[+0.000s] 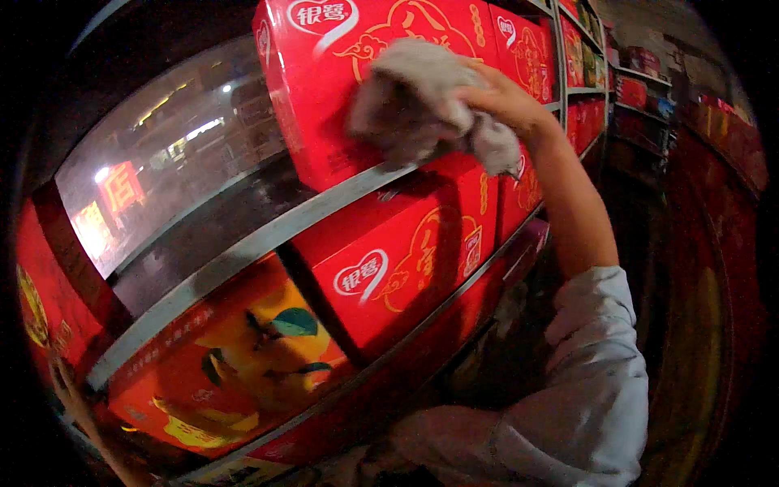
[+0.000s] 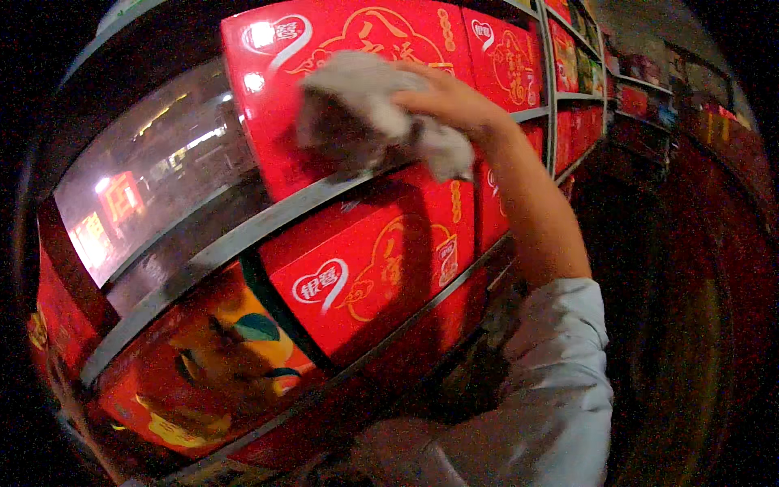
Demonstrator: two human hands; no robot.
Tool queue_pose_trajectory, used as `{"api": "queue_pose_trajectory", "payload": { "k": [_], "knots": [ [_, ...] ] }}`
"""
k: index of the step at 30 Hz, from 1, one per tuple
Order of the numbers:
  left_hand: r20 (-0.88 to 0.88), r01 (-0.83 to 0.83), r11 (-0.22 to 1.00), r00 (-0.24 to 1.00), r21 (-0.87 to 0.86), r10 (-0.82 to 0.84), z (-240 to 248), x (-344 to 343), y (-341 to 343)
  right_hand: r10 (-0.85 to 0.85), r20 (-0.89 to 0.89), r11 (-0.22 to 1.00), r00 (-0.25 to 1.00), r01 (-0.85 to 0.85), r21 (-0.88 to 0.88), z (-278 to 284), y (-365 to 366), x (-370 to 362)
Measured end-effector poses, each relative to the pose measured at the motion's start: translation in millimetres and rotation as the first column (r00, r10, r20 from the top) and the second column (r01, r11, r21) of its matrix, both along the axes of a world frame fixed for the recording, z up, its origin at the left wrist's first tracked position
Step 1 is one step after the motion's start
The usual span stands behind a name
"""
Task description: The person wipes down the surfaces of metal grocery shelves and the tops of gift boxes with a cloth.
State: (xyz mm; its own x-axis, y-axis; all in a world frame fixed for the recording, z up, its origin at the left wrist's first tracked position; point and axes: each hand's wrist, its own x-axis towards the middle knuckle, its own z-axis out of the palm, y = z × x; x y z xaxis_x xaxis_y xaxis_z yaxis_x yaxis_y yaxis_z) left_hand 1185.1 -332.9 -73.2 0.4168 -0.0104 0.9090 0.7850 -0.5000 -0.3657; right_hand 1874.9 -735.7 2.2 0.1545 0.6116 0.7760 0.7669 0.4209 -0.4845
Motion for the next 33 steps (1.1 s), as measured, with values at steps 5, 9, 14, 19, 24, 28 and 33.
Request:
{"api": "queue_pose_trajectory", "payload": {
  "k": [5,9,14,19,24,28,33],
  "knots": [
    [0.286,0.539,0.683,0.841,-0.492,-0.459,24.8,188.8,-108.7,-0.142,-0.485,0.989,0.863,0.146,-0.029,-12.3,-43.8,120.2],
    [0.437,0.690,0.254,0.656,-0.678,-0.615,56.6,374.3,-202.1,-0.160,-0.644,0.987,0.748,0.105,-0.123,-36.6,-62.4,220.8],
    [0.515,0.678,0.055,0.606,-0.733,-0.607,63.8,474.5,-224.4,-0.188,-0.577,0.974,0.795,0.076,-0.213,-23.5,-60.5,196.8],
    [0.622,0.717,-0.041,0.574,-0.696,-0.533,71.0,503.3,-222.2,-0.129,-0.533,0.975,0.836,0.010,-0.221,-29.8,-54.1,205.0],
    [0.618,0.644,-0.072,0.690,-0.762,-0.376,82.4,504.5,-227.4,-0.031,-0.657,0.980,0.753,-0.107,-0.170,-33.7,-48.1,200.3],
    [0.738,0.725,-0.201,0.570,-0.659,-0.361,79.2,511.5,-222.9,-0.018,-0.742,0.989,0.670,-0.097,-0.112,-35.2,-48.5,193.1],
    [0.741,0.730,-0.155,0.621,-0.666,-0.255,79.9,497.4,-233.5,0.099,-0.763,0.965,0.639,-0.247,-0.082,-35.3,-40.8,186.4]
  ]
}}
